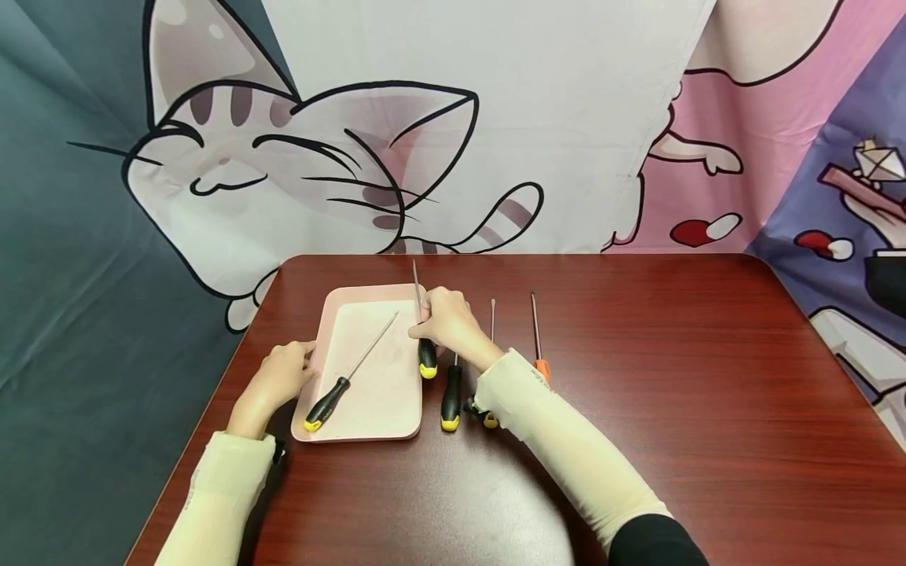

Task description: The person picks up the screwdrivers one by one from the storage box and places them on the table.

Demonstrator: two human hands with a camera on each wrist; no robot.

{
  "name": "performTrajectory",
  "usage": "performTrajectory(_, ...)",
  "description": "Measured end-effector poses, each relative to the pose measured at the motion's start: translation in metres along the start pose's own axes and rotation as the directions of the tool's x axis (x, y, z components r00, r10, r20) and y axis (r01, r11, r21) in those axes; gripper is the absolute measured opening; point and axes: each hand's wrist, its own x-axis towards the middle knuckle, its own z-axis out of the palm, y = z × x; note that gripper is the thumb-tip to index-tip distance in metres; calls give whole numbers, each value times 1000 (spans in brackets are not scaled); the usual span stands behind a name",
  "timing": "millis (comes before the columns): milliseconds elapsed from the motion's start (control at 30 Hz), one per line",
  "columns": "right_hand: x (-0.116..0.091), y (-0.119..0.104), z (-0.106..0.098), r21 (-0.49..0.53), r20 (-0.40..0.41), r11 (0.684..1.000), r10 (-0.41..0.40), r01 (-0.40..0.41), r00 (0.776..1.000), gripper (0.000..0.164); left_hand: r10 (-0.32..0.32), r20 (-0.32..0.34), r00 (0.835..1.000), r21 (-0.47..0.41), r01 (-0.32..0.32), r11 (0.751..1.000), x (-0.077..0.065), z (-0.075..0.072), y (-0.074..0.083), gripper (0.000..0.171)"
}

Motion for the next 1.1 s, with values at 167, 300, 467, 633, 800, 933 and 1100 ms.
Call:
performTrajectory(167,-1,8,-5,35,5,999,23,-23,1000,23,-1,1,1000,-2,1,1000,-1,-1,0,48)
performTrajectory(300,-3,12,-7,46,8,999,18,-18,1000,23,2,3,1000,-6,-2,1000,-1,-1,0,48)
performTrajectory(467,-6,15,-10,25,-5,1000,2,-2,1000,24,2,1,1000,-9,-2,1000,0,0,-1,48)
performTrajectory(633,-8,20,-14,7,-9,1000,-6,7,1000,24,3,-1,1000,-4,-3,1000,0,1,-1,47)
performTrajectory(800,-11,25,-20,-30,-15,999,-17,16,1000,24,-6,1,1000,-5,6,1000,0,1,0,47)
performTrajectory(933,-13,28,-23,-31,-11,999,-9,9,1000,24,-6,-5,1000,4,6,1000,-1,1,1,46)
performTrajectory(1100,-15,33,-27,-45,-10,999,0,0,1000,25,0,-9,1000,9,0,1000,-1,1,0,46)
